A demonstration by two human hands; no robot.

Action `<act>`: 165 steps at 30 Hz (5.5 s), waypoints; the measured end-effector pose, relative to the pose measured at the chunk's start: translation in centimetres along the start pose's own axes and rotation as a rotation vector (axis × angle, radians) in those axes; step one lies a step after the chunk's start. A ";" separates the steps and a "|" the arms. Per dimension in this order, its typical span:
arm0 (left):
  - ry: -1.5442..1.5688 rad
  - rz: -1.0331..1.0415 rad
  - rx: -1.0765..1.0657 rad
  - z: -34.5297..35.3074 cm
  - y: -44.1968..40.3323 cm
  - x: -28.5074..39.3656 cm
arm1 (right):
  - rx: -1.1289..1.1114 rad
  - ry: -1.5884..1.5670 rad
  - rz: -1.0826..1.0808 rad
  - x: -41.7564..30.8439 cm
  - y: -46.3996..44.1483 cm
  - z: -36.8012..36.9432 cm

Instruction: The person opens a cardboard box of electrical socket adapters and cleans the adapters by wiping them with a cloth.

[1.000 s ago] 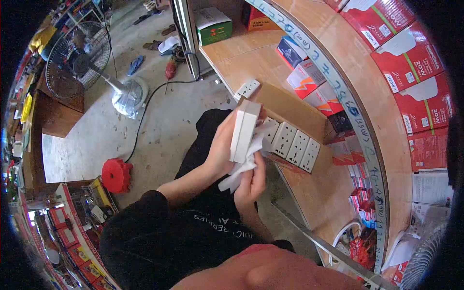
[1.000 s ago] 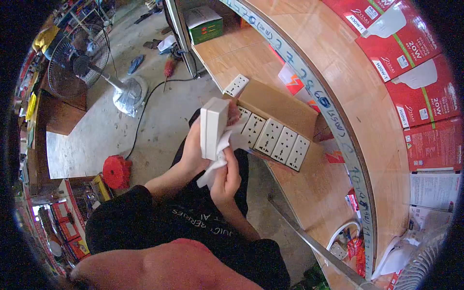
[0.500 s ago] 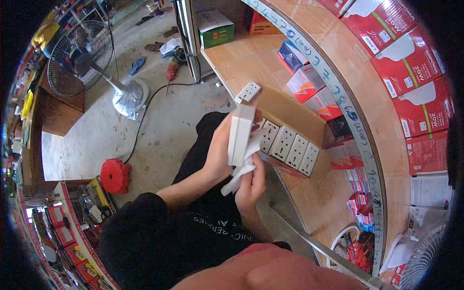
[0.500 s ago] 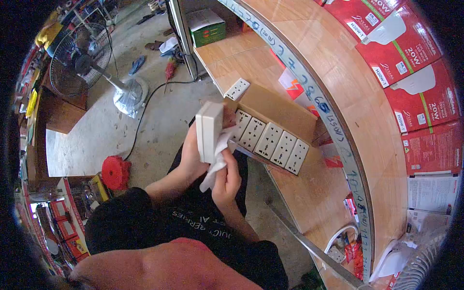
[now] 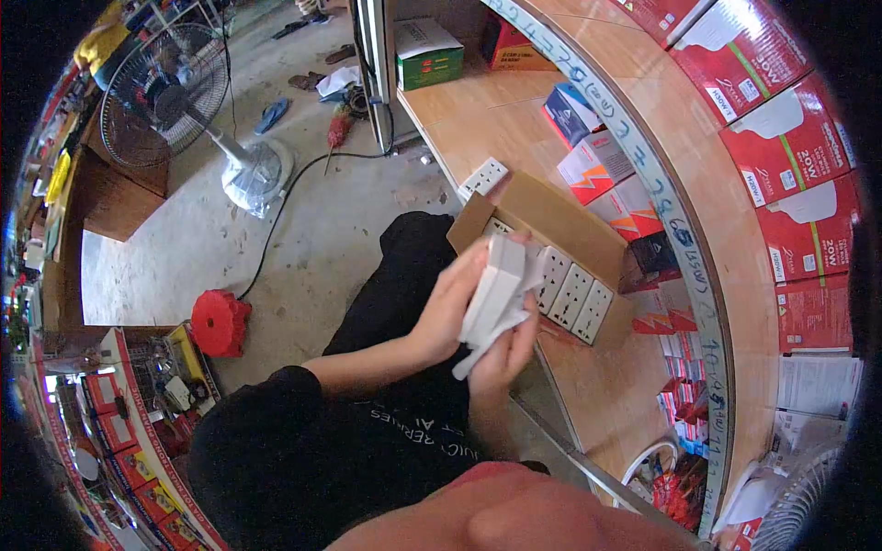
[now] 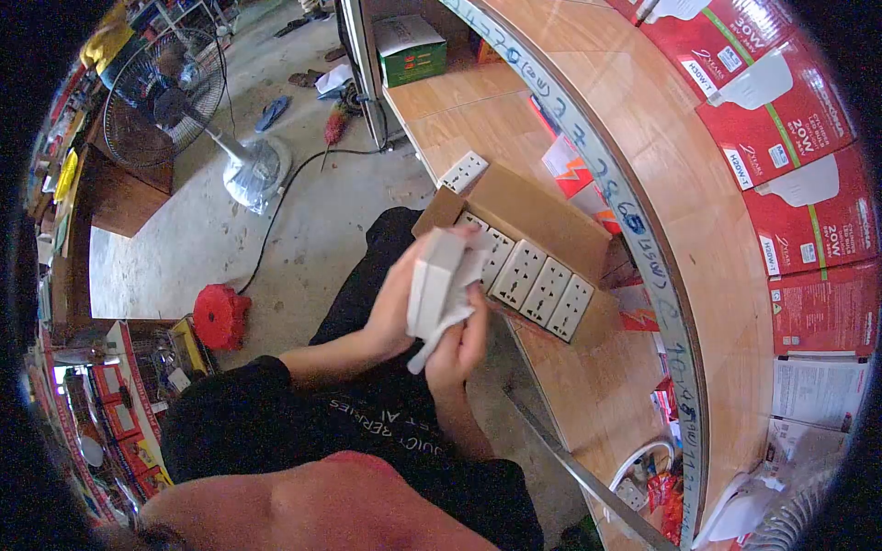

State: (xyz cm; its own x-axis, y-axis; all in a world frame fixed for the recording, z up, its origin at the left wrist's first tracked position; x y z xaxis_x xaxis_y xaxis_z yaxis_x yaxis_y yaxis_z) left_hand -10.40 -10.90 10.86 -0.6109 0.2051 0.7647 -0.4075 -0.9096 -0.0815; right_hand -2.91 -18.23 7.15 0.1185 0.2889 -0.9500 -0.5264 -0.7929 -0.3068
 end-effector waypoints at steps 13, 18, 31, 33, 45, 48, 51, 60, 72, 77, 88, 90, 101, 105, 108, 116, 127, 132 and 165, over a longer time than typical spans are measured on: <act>0.078 -0.209 0.068 -1.1 1.0 -2.4 | 0.067 0.026 -0.112 -2.9 -2.1 -0.1; 0.174 -0.046 0.089 -1.3 -0.5 0.0 | -0.037 0.180 -0.139 -2.3 -1.0 1.5; 0.236 -0.269 0.136 -2.8 -0.6 -2.0 | -0.095 0.260 -0.305 -4.0 -2.8 2.0; 0.354 -0.226 0.107 -2.5 -1.1 -0.7 | -0.185 0.305 -0.340 -4.0 -2.4 2.8; 0.795 -0.201 -0.136 -3.4 -4.7 1.0 | -0.332 0.206 -0.326 -4.4 0.0 4.0; 0.990 -0.286 -0.204 -2.7 -4.5 1.1 | -0.335 0.153 -0.374 -4.7 -0.1 2.9; 1.136 -0.336 -0.304 -2.0 -4.3 1.0 | -0.081 0.164 -0.292 -4.0 -0.3 0.1; 1.042 -0.277 -0.331 -1.1 -3.9 0.3 | -0.325 0.383 -0.410 -5.6 -0.2 3.2; 0.518 -0.139 -0.118 -2.3 -3.3 0.4 | -0.240 0.215 -0.315 -4.5 -1.1 2.6; 0.308 -0.037 -0.029 -2.6 -3.3 1.3 | -0.239 0.244 -0.281 -3.8 -0.6 2.0; 0.536 -0.022 -0.113 -3.0 -3.9 1.4 | -0.215 0.183 -0.257 -3.7 -0.4 2.0; 0.521 -0.023 -0.097 -3.3 -3.9 1.4 | -0.216 0.191 -0.299 -4.5 0.2 2.3; 0.264 -0.011 -0.008 -3.2 -3.3 2.3 | -0.202 0.171 -0.245 -4.0 0.9 2.8; 0.187 0.017 0.013 -3.7 -3.0 2.6 | -0.279 0.168 -0.280 -4.5 0.9 3.2; 0.150 0.011 -0.029 -3.0 -3.0 3.0 | -0.221 0.196 -0.310 -3.4 0.8 2.6; 0.036 0.043 0.010 -2.7 -3.1 3.2 | -0.198 0.195 -0.259 -3.5 1.5 2.6; 0.252 -0.208 -0.031 -2.3 -1.5 -2.4 | -0.097 0.227 -0.429 -5.0 0.2 1.5; 0.085 -0.243 0.070 -3.3 -0.4 -4.6 | -0.055 0.249 -0.450 -5.9 -1.6 1.0; -0.254 -0.186 -0.025 -2.9 1.6 -3.8 | 0.043 0.213 -0.226 -4.2 -3.3 0.3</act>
State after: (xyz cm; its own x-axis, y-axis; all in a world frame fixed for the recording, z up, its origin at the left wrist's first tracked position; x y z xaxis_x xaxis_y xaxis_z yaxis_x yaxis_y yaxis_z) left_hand -10.69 -12.05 6.00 -0.3362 0.2677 0.9029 -0.5149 -0.8550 0.0618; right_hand -1.95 -16.66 12.17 0.4082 0.3330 -0.8500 -0.5015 -0.6962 -0.5136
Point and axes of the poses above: each hand's wrist, its own y-axis away from the middle knuckle, its own z-axis out of the palm, x = y × z, the point moved 7 cm from there along -y, towards the middle knuckle, and after that the axes turned 4 degrees about y, right-handed, at the moved point
